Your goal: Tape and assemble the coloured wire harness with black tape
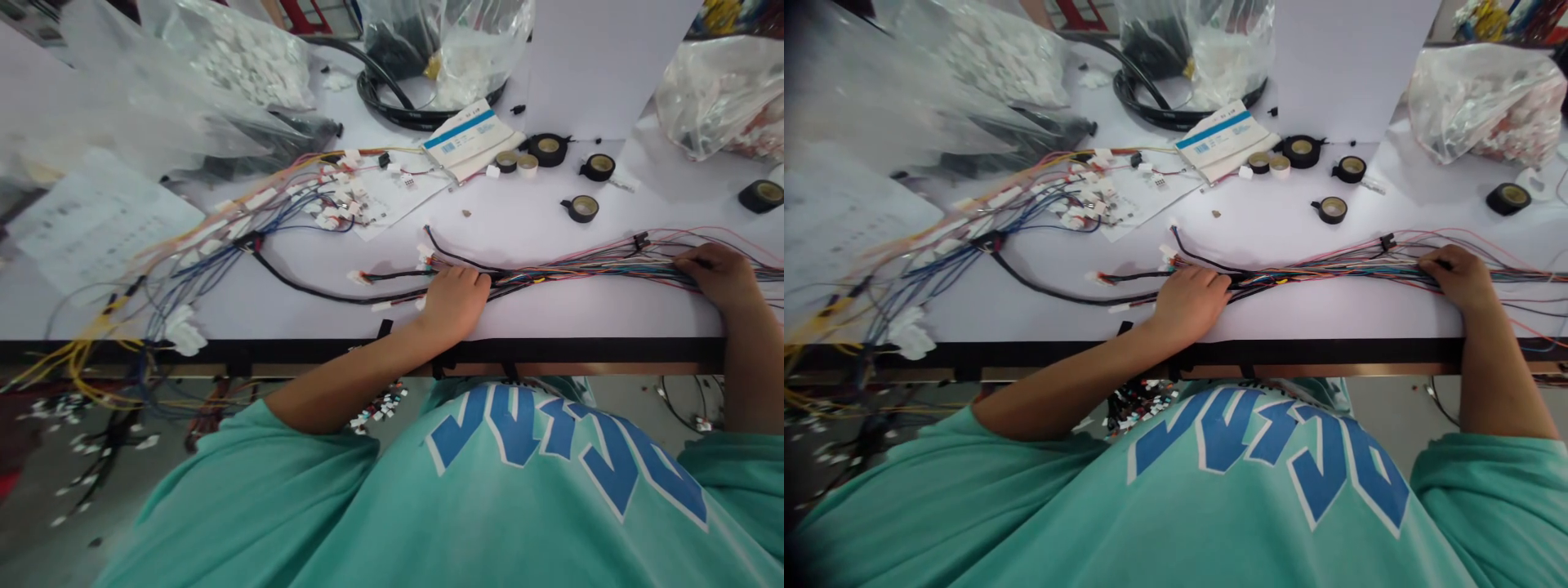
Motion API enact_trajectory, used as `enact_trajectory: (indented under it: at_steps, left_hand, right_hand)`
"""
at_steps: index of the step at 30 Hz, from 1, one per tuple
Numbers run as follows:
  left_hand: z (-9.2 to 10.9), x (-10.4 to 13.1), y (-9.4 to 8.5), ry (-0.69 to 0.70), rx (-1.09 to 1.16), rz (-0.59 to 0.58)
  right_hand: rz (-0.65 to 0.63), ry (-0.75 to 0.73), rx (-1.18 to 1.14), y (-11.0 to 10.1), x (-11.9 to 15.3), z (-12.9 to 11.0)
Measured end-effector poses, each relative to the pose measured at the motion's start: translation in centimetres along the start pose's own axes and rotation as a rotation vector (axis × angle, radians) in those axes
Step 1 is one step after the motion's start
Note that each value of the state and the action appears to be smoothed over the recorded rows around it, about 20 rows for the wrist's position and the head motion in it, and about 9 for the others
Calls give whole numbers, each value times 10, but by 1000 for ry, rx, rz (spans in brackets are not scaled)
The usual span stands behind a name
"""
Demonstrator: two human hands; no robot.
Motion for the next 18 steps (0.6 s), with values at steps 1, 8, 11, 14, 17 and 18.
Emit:
enact_trajectory:
  at_steps: [1,8,11,14,17,18]
  left_hand:
    - [0,-3,1,4,12,-8]
    - [-14,-15,-3,-24,121,-110]
    - [-19,-18,-2,-49,142,-142]
    - [-20,-25,0,25,211,-172]
    - [-23,-31,-2,118,252,-212]
    - [-23,-33,-4,144,256,-229]
  right_hand:
    - [0,0,-1,0,0,-1]
    - [55,-15,-56,1,-1,4]
    - [204,-84,-125,-7,2,6]
    - [429,-263,-125,-21,19,-17]
    - [354,-648,-72,-5,51,-79]
    - [210,-812,-54,12,65,-105]
Point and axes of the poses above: each hand's wrist, its own x-axis away from the middle knuckle, its own y-axis out of the palm, z = x × y, the point moved 6 cm from there along -x, towards the middle knuckle, and after that the axes turned 3 degrees about -z, right-handed, at the moved point
